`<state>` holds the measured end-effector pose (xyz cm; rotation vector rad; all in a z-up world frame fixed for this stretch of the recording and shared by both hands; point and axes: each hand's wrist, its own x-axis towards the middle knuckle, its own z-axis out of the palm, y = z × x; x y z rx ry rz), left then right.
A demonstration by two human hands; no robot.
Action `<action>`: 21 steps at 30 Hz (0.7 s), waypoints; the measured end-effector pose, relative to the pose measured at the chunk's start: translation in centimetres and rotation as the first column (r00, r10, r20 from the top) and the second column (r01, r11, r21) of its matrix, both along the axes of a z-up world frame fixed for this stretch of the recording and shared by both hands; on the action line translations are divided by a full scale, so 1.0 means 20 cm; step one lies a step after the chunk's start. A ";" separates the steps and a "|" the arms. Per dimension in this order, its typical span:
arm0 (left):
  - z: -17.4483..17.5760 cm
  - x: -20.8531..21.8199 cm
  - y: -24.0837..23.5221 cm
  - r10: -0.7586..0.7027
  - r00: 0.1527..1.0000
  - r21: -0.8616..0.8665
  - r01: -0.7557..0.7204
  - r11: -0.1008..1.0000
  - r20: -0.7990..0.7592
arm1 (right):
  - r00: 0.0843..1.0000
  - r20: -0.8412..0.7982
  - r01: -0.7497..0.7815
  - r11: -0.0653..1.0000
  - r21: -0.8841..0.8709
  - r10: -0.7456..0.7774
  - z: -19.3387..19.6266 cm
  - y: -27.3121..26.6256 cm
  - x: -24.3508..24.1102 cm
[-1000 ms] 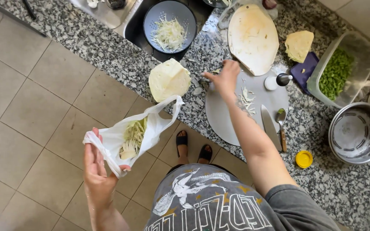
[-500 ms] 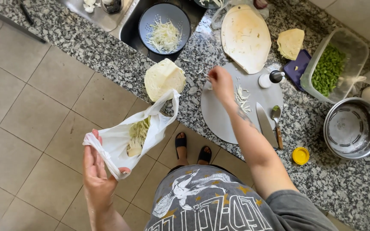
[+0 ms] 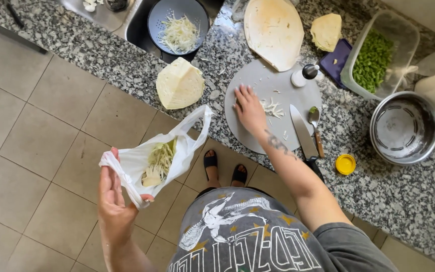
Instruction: The person places shredded cabbage into a plastic bag and discards it in the trash. They then fill a pot with water from a kettle and the sink, place it on the stove, and light the burner using a lighter. Finally, they add chopped green vegetables from a container into the pot.
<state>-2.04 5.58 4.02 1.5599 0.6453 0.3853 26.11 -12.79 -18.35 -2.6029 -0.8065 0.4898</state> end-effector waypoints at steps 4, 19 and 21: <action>0.03 -0.01 -0.04 -0.017 1.000 -0.024 0.017 1.000 -0.017 | 0.990 0.121 0.059 0.993 0.103 -0.071 0.06 -0.17 -0.13; 0.05 -0.02 -0.13 -0.113 0.993 -0.003 0.113 0.994 -0.030 | 0.999 -0.045 0.009 0.956 0.294 0.005 0.01 -0.57 -0.32; 0.05 -0.01 -0.14 -0.132 0.991 0.014 0.133 0.991 -0.030 | 0.949 -0.040 0.304 0.876 0.374 -0.313 -0.02 -0.61 -0.38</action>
